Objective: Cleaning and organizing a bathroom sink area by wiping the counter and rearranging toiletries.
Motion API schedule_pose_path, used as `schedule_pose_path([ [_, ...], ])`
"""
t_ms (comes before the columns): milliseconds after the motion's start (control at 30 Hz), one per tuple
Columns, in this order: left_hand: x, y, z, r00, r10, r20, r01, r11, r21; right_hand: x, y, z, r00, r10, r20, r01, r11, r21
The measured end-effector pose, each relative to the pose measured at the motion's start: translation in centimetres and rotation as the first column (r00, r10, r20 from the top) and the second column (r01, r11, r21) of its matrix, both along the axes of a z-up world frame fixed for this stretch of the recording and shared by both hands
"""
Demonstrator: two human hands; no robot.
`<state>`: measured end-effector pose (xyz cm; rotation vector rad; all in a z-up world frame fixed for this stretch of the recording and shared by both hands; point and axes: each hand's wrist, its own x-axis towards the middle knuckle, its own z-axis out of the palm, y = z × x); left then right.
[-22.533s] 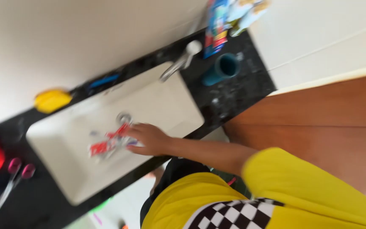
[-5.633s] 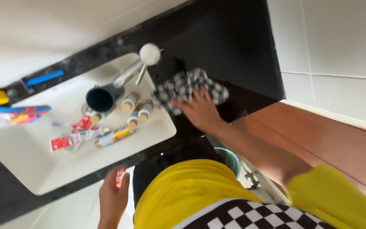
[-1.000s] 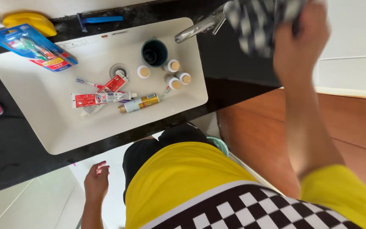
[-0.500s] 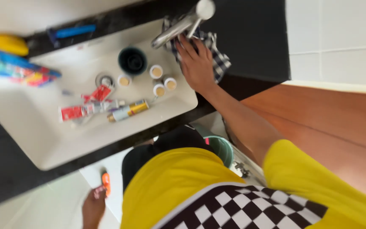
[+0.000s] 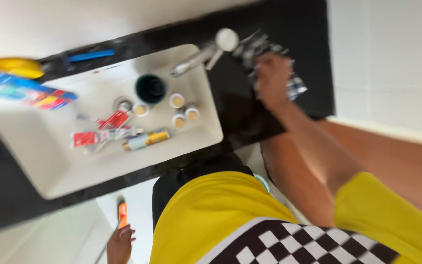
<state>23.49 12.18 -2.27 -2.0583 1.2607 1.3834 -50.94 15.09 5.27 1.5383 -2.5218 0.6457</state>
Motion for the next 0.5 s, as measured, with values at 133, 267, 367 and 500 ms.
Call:
schedule_pose_path([
  [133,-6.2,2.7,5.8,0.986,0.092,0.137,-0.102,0.992,0.069,-8.7,-7.6,-2.8,0.890,0.447,0.091,-0.447,0.894,-0.024],
  [267,-7.4,6.7,7.5,0.971,0.182,0.156,-0.194,0.978,0.070,-9.4,-16.3,-0.7,0.664,0.670,0.331,-0.733,0.672,0.110],
  [367,-6.1,9.6,5.8,0.947,0.308,0.095,-0.312,0.950,0.032,-8.4,-13.6,-0.6,0.609,0.614,0.503,-0.763,0.626,0.160],
  [500,-7.9,10.0,6.8,0.927,0.277,0.252,-0.311,0.944,0.109,-2.4,-8.8,-6.3,0.870,0.329,0.367,-0.334,0.941,-0.050],
])
